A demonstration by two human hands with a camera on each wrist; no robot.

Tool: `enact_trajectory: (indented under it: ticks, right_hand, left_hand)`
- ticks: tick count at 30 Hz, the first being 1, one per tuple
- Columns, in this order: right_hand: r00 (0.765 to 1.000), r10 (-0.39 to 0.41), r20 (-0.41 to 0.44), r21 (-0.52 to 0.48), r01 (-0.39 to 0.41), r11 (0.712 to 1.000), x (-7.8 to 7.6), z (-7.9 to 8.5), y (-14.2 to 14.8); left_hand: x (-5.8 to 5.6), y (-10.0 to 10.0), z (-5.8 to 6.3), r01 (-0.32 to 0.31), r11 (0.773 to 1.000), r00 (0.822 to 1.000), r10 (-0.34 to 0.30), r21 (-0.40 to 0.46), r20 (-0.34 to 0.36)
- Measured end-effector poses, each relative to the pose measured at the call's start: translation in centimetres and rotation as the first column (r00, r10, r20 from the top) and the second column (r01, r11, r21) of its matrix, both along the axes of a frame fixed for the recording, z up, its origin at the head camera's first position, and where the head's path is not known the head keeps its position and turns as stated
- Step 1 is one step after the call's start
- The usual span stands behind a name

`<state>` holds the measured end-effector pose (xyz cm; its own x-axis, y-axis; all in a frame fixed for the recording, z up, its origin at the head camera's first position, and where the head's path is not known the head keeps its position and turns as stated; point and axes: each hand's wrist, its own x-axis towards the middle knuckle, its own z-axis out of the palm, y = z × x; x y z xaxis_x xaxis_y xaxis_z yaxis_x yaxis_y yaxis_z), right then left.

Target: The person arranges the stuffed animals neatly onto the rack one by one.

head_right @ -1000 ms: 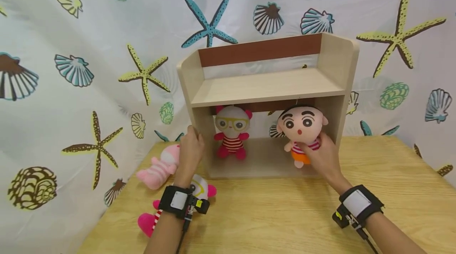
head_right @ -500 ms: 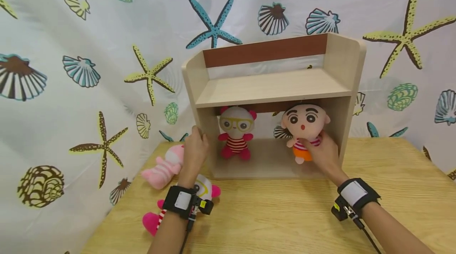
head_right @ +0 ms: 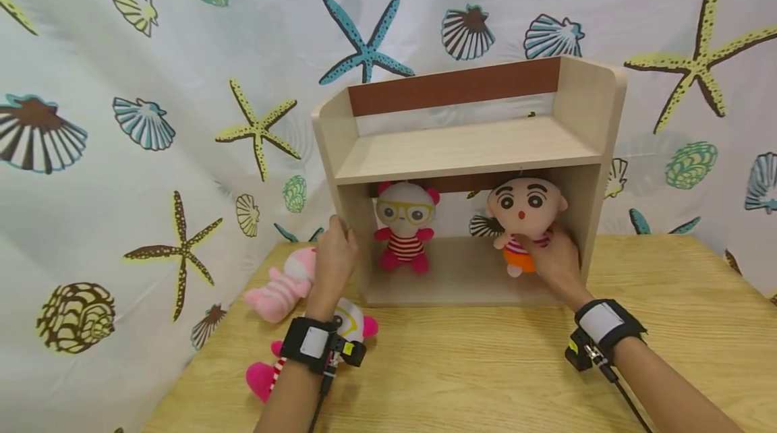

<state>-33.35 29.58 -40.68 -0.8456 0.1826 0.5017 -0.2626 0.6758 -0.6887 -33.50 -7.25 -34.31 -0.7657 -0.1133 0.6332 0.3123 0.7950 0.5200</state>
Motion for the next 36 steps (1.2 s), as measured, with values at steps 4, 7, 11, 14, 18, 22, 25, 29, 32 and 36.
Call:
enact_trajectory:
  ticks: [4, 7, 11, 14, 18, 22, 25, 29, 32, 36]
  right_hand:
    - [1.000, 0.004, 0.004, -0.004, -0.004, 1.000, -0.3, -0.3, 0.1]
    - [1.000, 0.009, 0.003, 0.000, -0.009, 1.000, -0.4, -0.6, 0.2]
    - [1.000, 0.003, -0.016, 0.010, -0.003, 1.000, -0.8, -1.2, 0.4]
    - [1.000, 0.000, -0.031, 0.009, 0.000, 1.000, -1.0, -1.5, 0.4]
    - [0.999, 0.006, -0.034, 0.002, -0.006, 1.000, -1.2, -1.4, 0.2]
    - [0.999, 0.014, -0.038, -0.012, -0.014, 1.000, -1.6, -1.3, 0.1]
    - [0.999, 0.024, -0.046, -0.015, -0.025, 1.000, -2.0, -1.3, 0.1]
    - [0.997, 0.051, -0.060, -0.017, -0.052, 0.999, -2.7, -1.4, 0.2]
    - [0.994, 0.084, -0.065, -0.036, -0.087, 0.996, -3.2, -1.7, 0.2]
    - [0.994, 0.100, -0.052, -0.053, -0.102, 0.993, -3.5, -1.9, 0.1]
  left_hand:
    - [0.1, 0.1, -0.2, -0.004, 1.000, 1.000, 0.004, -0.002, 0.003]
    - [0.1, 0.2, -0.5, -0.003, 1.000, 1.000, 0.003, -0.006, 0.001]
    - [0.2, 0.3, -0.8, 0.005, 1.000, 1.000, -0.005, 0.001, -0.018]
    - [0.2, 0.3, -0.8, 0.012, 1.000, 0.999, -0.011, 0.008, -0.030]
    - [0.3, 0.2, -0.8, 0.016, 1.000, 0.999, -0.016, 0.003, -0.036]
    - [0.3, 0.1, -0.8, 0.017, 1.000, 0.999, -0.017, 0.004, -0.038]
    - [0.3, 0.0, -0.7, 0.023, 1.000, 0.999, -0.023, 0.010, -0.045]
    - [0.2, -0.1, -0.5, 0.027, 1.000, 0.998, -0.027, 0.011, -0.053]
    - [0.3, -0.1, -0.3, 0.024, 1.000, 0.998, -0.024, 0.006, -0.054]
    - [0.3, 0.0, -0.1, 0.018, 1.000, 0.998, -0.019, -0.003, -0.054]
